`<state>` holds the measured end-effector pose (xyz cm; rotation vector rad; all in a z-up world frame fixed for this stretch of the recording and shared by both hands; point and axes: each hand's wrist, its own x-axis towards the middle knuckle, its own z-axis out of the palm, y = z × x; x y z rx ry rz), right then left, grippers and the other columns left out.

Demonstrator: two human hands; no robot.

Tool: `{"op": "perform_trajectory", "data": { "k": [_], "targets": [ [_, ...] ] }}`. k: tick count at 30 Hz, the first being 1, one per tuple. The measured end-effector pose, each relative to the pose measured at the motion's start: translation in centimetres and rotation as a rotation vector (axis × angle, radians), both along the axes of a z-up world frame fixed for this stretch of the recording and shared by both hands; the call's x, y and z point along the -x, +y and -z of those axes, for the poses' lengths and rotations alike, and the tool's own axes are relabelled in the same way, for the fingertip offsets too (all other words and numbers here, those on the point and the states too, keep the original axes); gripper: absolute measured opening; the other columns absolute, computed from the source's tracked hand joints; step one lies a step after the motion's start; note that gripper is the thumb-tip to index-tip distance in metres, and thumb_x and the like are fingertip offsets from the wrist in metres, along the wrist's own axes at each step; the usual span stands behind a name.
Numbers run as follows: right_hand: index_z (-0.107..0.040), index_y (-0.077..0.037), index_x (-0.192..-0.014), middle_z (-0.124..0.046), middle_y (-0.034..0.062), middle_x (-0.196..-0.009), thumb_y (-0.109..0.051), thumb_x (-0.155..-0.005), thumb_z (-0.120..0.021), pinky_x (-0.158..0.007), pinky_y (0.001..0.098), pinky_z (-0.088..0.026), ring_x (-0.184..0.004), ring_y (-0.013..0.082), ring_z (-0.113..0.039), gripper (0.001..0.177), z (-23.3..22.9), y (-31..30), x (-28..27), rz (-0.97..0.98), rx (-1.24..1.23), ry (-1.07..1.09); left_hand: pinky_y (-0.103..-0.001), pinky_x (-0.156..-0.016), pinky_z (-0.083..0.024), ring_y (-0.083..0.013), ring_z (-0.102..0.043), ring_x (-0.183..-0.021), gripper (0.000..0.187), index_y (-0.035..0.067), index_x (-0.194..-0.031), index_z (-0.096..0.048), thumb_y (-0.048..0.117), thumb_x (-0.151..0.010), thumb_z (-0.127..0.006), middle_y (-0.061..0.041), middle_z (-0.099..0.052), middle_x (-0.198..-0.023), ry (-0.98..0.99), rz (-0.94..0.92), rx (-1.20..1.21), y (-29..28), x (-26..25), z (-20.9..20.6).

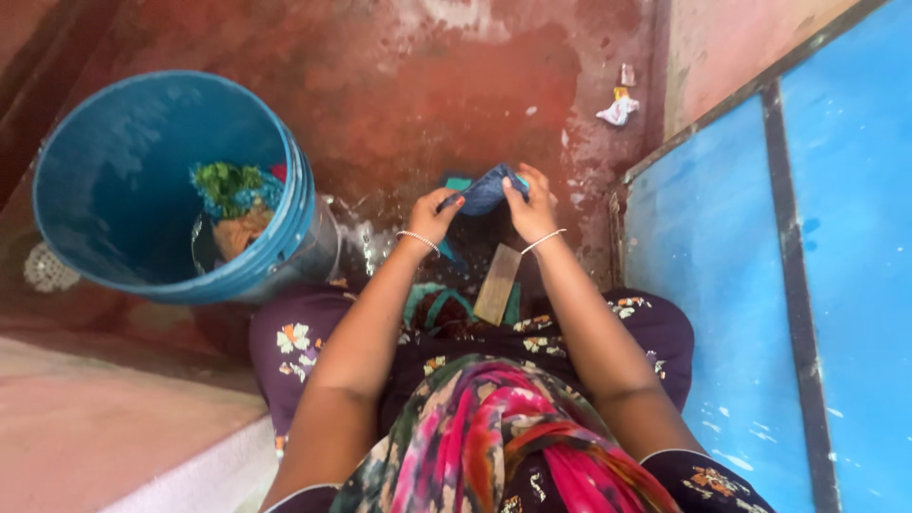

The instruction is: The person washes small items of clothing by hand in a soapy solution on the floor, scrubbing them with a brush and wringing them out.

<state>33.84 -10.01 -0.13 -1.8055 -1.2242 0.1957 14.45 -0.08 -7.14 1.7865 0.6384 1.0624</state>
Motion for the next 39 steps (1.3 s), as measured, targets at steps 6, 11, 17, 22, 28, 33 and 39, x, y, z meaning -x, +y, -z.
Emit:
{"op": "perform_trajectory", "data": {
  "k": [6, 11, 17, 22, 28, 33, 39],
  "targets": [
    [-0.069, -0.008, -0.117, -0.072, 0.0168, -0.102, -0.014, -0.095, -0.07, -0.088, 0.0437, -0.053, -0.097, 0.0336, -0.068, 0.023, -5.5, 2.8, 1.3, 0.086, 0.0, -0.107, -0.021, -0.085, -0.05, -0.0025, -0.061, -0.091, 0.02, 0.004, -0.109, -0.071, 0.02, -0.1, -0.065, 0.006, -0.072, -0.096, -0.213, 0.017, 0.363, 0.8, -0.8, -1.4],
    [-0.055, -0.005, -0.103, -0.067, 0.0184, -0.086, -0.015, -0.088, -0.07, -0.069, 0.0422, -0.055, -0.078, 0.0369, -0.071, 0.023, -7.0, 2.2, 13.2, -0.216, -0.203, -0.015, -0.027, -0.064, -0.044, -0.0089, -0.055, -0.07, 0.037, 0.009, -0.087, -0.068, 0.039, -0.109, -0.066, 0.004, -0.062, -0.078, -0.771, -0.009, 0.983, 2.0, -1.6, 1.8],
    [-0.068, -0.011, -0.076, -0.069, 0.0181, -0.077, -0.029, -0.093, -0.066, -0.06, 0.048, -0.052, -0.067, 0.039, -0.067, 0.025, -5.3, 5.5, 13.7, -0.213, -0.099, -0.233, -0.03, -0.078, -0.051, -0.0133, -0.064, -0.085, 0.027, 0.013, -0.093, -0.07, 0.036, -0.101, -0.059, 0.001, -0.069, -0.089, -0.857, 0.051, 1.275, 1.2, 0.1, -1.5],
    [-0.07, -0.011, -0.081, -0.069, 0.0175, -0.079, -0.033, -0.102, -0.061, -0.057, 0.0449, -0.052, -0.066, 0.0363, -0.067, 0.031, -4.7, 8.4, 11.5, -0.217, -0.092, -0.122, -0.034, -0.084, -0.053, -0.0167, -0.066, -0.092, 0.023, 0.013, -0.1, -0.07, 0.033, -0.103, -0.06, -0.002, -0.071, -0.096, -0.846, 0.066, 1.159, 2.5, -0.1, 0.5],
    [-0.068, -0.011, -0.073, -0.066, 0.0174, -0.07, -0.03, -0.094, -0.068, -0.058, 0.0432, -0.054, -0.061, 0.034, -0.069, 0.028, -4.2, 7.9, 13.8, -0.349, -0.144, -0.171, -0.037, -0.082, -0.054, -0.0187, -0.065, -0.089, 0.03, 0.01, -0.101, -0.067, 0.038, -0.109, -0.06, -0.004, -0.069, -0.094, -0.933, 0.156, 1.182, 4.9, -0.4, 1.4],
    [-0.07, -0.011, -0.073, -0.066, 0.0174, -0.071, -0.032, -0.107, -0.069, -0.062, 0.0449, -0.052, -0.068, 0.0341, -0.069, 0.04, -6.7, 9.4, 11.5, -0.056, 0.066, -0.23, -0.036, -0.082, -0.054, -0.0175, -0.065, -0.09, 0.032, 0.009, -0.104, -0.067, 0.039, -0.108, -0.059, -0.004, -0.069, -0.096, -0.862, 0.109, 1.182, 4.2, -1.0, 0.4],
    [-0.072, -0.012, -0.076, -0.069, 0.0121, -0.072, -0.029, -0.09, -0.073, -0.059, 0.0408, -0.055, -0.064, 0.0295, -0.069, 0.022, -4.9, 7.8, 13.1, -0.512, -0.228, -0.257, -0.034, -0.083, -0.054, -0.0161, -0.066, -0.09, 0.035, 0.009, -0.106, -0.068, 0.041, -0.106, -0.057, -0.004, -0.07, -0.098, -0.931, 0.179, 1.179, 5.0, -0.6, 1.3]
  ]
}}
